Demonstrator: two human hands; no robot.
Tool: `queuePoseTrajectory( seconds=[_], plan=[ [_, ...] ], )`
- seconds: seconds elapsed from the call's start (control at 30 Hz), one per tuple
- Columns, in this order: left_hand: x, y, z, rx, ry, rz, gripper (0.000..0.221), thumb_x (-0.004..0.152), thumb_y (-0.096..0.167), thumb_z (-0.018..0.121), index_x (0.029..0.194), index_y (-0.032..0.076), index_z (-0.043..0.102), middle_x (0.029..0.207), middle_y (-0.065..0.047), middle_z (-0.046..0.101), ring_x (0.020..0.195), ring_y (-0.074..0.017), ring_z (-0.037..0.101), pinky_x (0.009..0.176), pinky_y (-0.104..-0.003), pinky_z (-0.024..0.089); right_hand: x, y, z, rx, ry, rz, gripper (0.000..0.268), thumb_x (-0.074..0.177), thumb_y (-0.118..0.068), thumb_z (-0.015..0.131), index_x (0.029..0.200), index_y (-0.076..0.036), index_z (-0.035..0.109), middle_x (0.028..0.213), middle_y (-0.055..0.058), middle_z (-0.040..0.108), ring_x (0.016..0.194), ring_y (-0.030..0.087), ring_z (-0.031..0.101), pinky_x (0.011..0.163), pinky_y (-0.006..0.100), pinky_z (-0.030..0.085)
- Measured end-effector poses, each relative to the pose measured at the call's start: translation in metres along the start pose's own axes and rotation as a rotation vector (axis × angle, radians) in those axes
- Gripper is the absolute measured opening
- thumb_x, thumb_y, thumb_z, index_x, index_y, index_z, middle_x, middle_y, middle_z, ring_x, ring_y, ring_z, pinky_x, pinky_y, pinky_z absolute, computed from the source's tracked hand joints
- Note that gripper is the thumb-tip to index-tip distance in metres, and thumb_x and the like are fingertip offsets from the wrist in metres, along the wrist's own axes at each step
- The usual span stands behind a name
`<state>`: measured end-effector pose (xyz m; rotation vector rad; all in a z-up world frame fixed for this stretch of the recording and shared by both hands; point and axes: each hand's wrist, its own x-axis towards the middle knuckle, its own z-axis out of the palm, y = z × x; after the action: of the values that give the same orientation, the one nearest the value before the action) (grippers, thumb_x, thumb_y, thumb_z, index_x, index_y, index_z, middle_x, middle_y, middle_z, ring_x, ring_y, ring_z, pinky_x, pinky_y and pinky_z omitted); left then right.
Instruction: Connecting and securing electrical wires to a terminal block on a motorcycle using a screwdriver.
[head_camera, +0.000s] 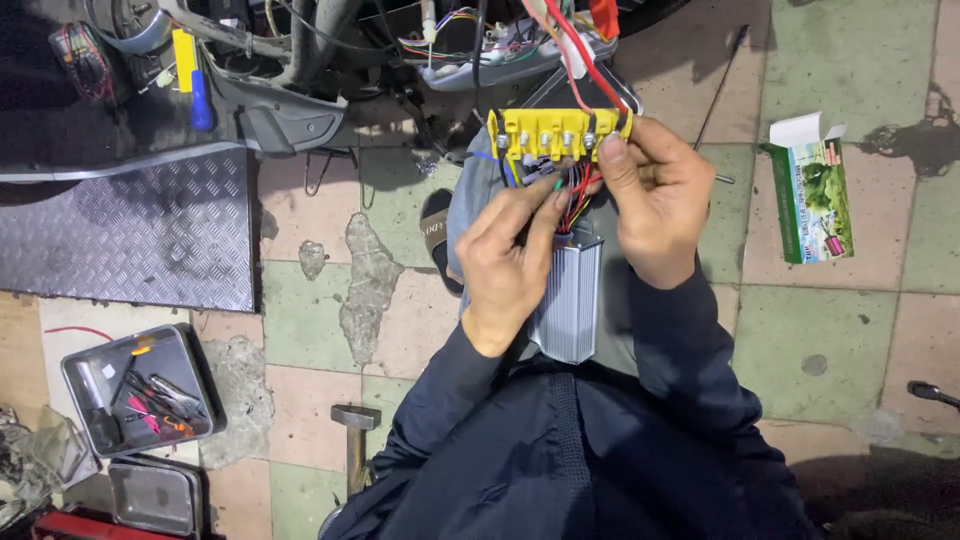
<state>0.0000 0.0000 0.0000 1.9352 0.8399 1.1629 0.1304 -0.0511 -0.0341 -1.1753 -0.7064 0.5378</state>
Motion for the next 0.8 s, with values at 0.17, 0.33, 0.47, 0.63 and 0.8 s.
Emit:
queuePoseTrajectory(
  seconds=[0.17,0.33,0.47,0.63,0.8],
  plan=[
    [0.004,0.001,0.007,0.002,0.083,0.030,0.004,0.092,0.012,0.080,0.095,0.010,0.078,0.086,-0.005,0.077,0.077,-0.0230,0.076,0.066,-0.030,0.059,-0.001,-0.009,0.005,-0.045,0.001,-0.044,0.024,0.108,-0.006,0.060,0.119,0.015,0.065,0.079,0.022,0.067,0.075,0.019,0.066,0.071,0.032,0.059],
    [0.002,-0.002,0.013,-0.005,0.163,0.048,0.005,0.088,0.010,0.082,0.088,0.008,0.077,0.078,-0.007,0.076,0.063,-0.0207,0.072,0.056,-0.029,0.056,-0.003,-0.009,0.006,-0.047,0.006,-0.066,0.023,0.107,-0.004,0.060,0.118,0.016,0.064,0.078,0.025,0.066,0.074,0.020,0.065,0.070,0.033,0.059],
    [0.000,-0.004,0.016,-0.022,0.210,0.075,0.006,0.087,0.009,0.083,0.086,0.007,0.078,0.076,-0.007,0.075,0.060,-0.0189,0.071,0.053,-0.027,0.055,-0.002,-0.007,0.004,-0.056,0.014,-0.077,0.023,0.107,-0.003,0.060,0.119,0.016,0.064,0.077,0.023,0.067,0.073,0.019,0.066,0.070,0.033,0.059],
    [0.006,-0.001,0.017,-0.001,0.213,0.077,0.009,0.088,0.009,0.081,0.082,0.007,0.075,0.068,-0.006,0.071,0.054,-0.0189,0.067,0.049,-0.027,0.052,-0.003,-0.009,0.004,-0.047,-0.001,-0.081,0.022,0.106,-0.002,0.061,0.118,0.016,0.065,0.077,0.024,0.067,0.075,0.018,0.064,0.070,0.033,0.058],
    [0.015,0.006,0.015,0.056,0.172,0.097,0.011,0.088,0.005,0.079,0.081,0.007,0.071,0.062,-0.007,0.065,0.053,-0.0233,0.067,0.047,-0.028,0.051,-0.002,-0.015,0.008,-0.064,-0.023,-0.092,0.022,0.105,-0.002,0.062,0.120,0.014,0.065,0.084,0.021,0.069,0.088,0.013,0.057,0.073,0.032,0.056]
  ],
)
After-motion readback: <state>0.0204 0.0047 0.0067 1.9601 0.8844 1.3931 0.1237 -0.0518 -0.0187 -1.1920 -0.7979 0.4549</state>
